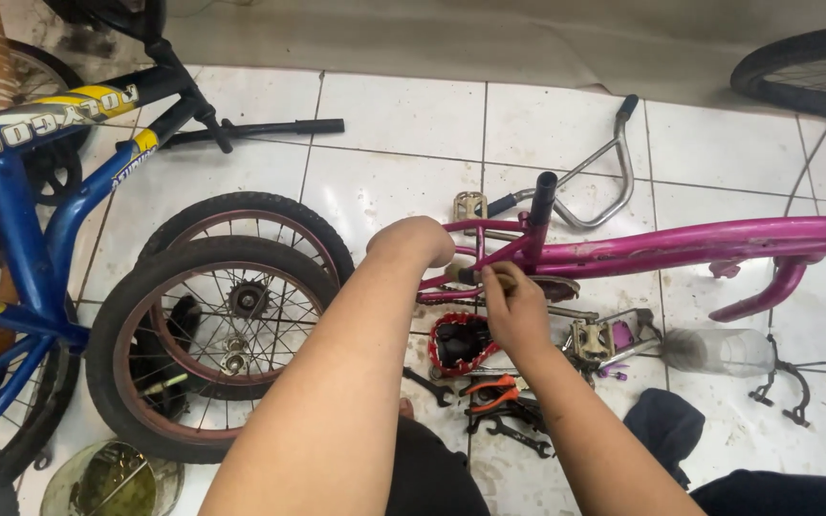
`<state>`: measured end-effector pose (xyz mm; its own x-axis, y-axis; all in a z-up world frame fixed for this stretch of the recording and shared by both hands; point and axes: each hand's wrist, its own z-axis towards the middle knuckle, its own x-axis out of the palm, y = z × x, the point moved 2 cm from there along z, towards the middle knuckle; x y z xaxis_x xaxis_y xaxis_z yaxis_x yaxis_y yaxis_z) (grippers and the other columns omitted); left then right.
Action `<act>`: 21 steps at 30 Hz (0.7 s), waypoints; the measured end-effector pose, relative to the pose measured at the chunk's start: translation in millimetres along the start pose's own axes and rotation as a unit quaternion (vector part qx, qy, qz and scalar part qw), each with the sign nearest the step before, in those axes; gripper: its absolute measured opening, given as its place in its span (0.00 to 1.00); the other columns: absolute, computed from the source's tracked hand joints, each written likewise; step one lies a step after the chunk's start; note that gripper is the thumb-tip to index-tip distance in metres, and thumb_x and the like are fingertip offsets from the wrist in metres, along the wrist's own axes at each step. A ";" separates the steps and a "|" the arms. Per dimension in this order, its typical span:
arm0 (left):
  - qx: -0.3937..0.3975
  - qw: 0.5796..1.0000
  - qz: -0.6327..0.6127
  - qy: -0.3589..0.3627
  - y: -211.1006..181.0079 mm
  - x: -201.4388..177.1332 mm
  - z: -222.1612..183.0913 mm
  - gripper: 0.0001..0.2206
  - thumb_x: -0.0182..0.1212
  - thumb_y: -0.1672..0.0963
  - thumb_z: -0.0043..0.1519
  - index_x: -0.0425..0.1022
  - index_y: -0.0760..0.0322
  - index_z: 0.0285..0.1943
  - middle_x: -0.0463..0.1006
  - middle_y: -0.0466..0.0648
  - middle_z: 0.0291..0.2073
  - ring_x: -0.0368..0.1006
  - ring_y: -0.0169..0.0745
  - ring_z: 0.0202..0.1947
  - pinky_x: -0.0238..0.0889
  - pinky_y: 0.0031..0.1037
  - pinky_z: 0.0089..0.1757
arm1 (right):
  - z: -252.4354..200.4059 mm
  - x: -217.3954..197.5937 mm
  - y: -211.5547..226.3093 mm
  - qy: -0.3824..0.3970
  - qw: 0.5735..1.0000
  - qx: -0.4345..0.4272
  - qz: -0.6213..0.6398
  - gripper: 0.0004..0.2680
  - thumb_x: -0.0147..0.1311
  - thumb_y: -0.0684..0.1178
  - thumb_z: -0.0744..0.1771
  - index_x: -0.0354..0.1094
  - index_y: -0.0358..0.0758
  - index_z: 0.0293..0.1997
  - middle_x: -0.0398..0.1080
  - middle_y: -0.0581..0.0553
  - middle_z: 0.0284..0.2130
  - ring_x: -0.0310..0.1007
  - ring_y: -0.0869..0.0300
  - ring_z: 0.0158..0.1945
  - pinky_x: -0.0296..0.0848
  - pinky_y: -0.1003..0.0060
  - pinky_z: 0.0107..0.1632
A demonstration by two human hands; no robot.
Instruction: A person is cleaning and maintaining a pink bicycle frame using a cloth and tools while sitting on the floor.
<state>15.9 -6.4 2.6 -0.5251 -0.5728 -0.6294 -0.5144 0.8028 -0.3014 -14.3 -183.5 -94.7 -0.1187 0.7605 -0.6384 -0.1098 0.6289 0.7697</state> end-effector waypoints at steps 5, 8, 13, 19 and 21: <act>-0.004 1.000 0.007 0.001 0.2 1.7 -4.6 0.23 0.54 0.52 0.61 0.76 0.71 0.61 0.80 0.65 0.52 0.75 0.63 0.57 0.67 0.57 0.53 | 8.7 -8.6 19.4 -0.040 0.995 -0.089 -0.034 0.09 0.49 0.55 0.72 0.73 0.46 0.46 0.78 0.40 0.33 0.77 0.42 0.44 0.76 0.47 0.47; -0.010 1.000 0.018 -0.013 1.1 -1.1 1.4 0.22 0.55 0.53 0.61 0.77 0.72 0.60 0.80 0.65 0.51 0.75 0.63 0.56 0.68 0.57 0.52 | 18.6 -18.9 33.7 -0.046 0.997 -0.058 -0.026 0.09 0.48 0.53 0.72 0.72 0.44 0.51 0.78 0.39 0.37 0.76 0.41 0.48 0.75 0.46 0.50; -0.025 1.000 0.004 -0.018 6.8 3.1 17.0 0.22 0.56 0.53 0.61 0.76 0.72 0.60 0.80 0.66 0.50 0.76 0.64 0.55 0.69 0.57 0.51 | 26.1 14.8 8.3 0.029 0.997 -0.023 -0.066 0.10 0.49 0.56 0.71 0.72 0.49 0.54 0.77 0.35 0.40 0.75 0.38 0.50 0.73 0.41 0.53; -0.040 0.999 -0.004 -0.015 8.4 -13.4 -8.6 0.21 0.54 0.55 0.62 0.76 0.73 0.60 0.81 0.66 0.49 0.77 0.62 0.53 0.71 0.56 0.49 | 10.7 34.0 21.3 0.056 0.997 -0.029 -0.042 0.11 0.47 0.53 0.72 0.73 0.46 0.56 0.77 0.35 0.45 0.76 0.39 0.52 0.75 0.43 0.53; -0.046 0.999 -0.009 -0.006 9.6 -14.2 -15.0 0.20 0.52 0.56 0.63 0.75 0.74 0.61 0.81 0.65 0.48 0.78 0.61 0.52 0.72 0.55 0.48 | 11.1 38.5 24.4 -0.019 0.995 -0.083 -0.058 0.09 0.48 0.51 0.73 0.72 0.46 0.57 0.75 0.38 0.45 0.76 0.43 0.52 0.77 0.46 0.51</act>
<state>8.2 7.0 19.4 -0.5079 -0.5843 -0.6330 -0.5843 0.7736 -0.2453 -10.5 -137.1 -100.4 -0.0582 0.6914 -0.7201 -0.2815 0.6807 0.6763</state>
